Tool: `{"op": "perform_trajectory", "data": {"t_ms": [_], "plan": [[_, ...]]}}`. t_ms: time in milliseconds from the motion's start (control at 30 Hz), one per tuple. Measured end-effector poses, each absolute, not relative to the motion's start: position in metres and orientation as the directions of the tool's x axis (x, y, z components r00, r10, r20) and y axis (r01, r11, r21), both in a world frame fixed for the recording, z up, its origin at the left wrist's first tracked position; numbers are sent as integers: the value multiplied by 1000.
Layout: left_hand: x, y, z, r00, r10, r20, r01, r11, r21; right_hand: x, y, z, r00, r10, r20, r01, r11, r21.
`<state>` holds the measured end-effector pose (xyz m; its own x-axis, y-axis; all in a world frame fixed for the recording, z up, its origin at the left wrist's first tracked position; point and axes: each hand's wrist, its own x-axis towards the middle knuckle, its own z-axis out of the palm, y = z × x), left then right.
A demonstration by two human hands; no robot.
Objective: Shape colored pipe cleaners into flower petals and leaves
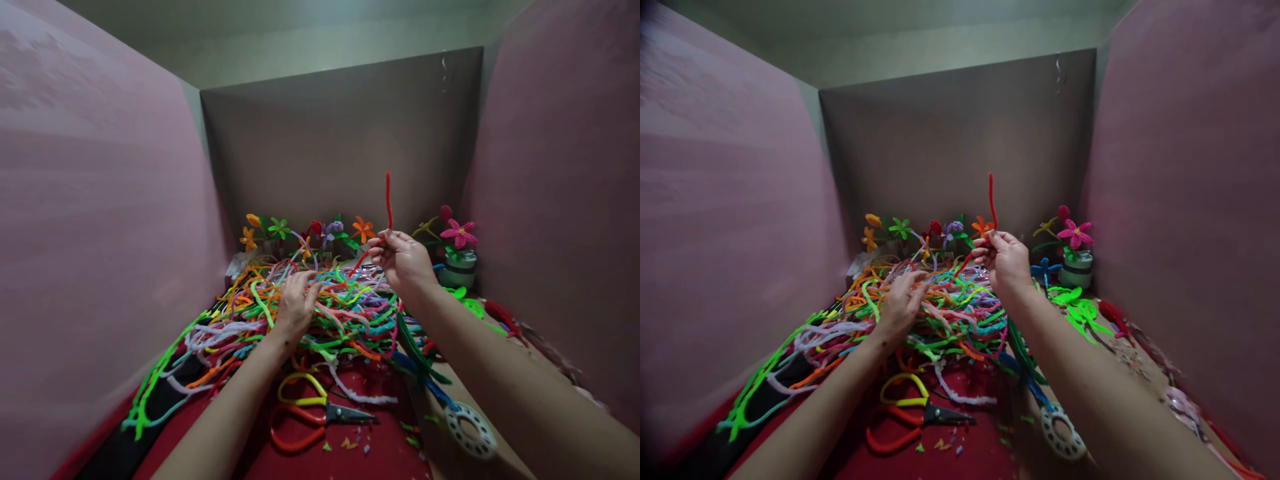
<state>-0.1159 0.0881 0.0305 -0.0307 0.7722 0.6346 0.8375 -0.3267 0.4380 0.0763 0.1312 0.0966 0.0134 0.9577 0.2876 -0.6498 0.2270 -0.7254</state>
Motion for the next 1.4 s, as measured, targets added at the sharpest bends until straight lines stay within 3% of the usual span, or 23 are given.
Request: {"op": "perform_trajectory", "data": {"t_ms": [67,100,233,433,700,833,933,1133,1400], "plan": [[-104,75,44,-86,829,552,596,-401,696,71,126,94,-34,969,243,-685,154,-712],[-97,69,50,-55,871,489,498,-401,769,68,123,92,-53,972,227,-696,127,-706],[-80,52,57,90,950,299,354,-311,882,59,114,82,-92,981,173,-688,63,-723],[-79,40,54,188,949,251,445,-310,840,60,106,75,43,996,77,-669,86,-738],[-83,20,56,187,970,158,432,-225,873,72,110,87,37,999,-9,-866,28,-499],[-85,14,53,190,980,65,381,-135,915,81,115,90,8,1000,-2,-900,6,-437],[-85,13,46,232,973,15,273,-80,959,87,117,92,-37,999,-18,-911,-41,-411],[-82,18,27,331,943,29,-167,29,986,96,114,95,-74,997,-36,-937,-82,-340],[-78,17,27,353,935,16,-270,85,959,100,113,91,-56,997,51,-964,-41,-263]]}}
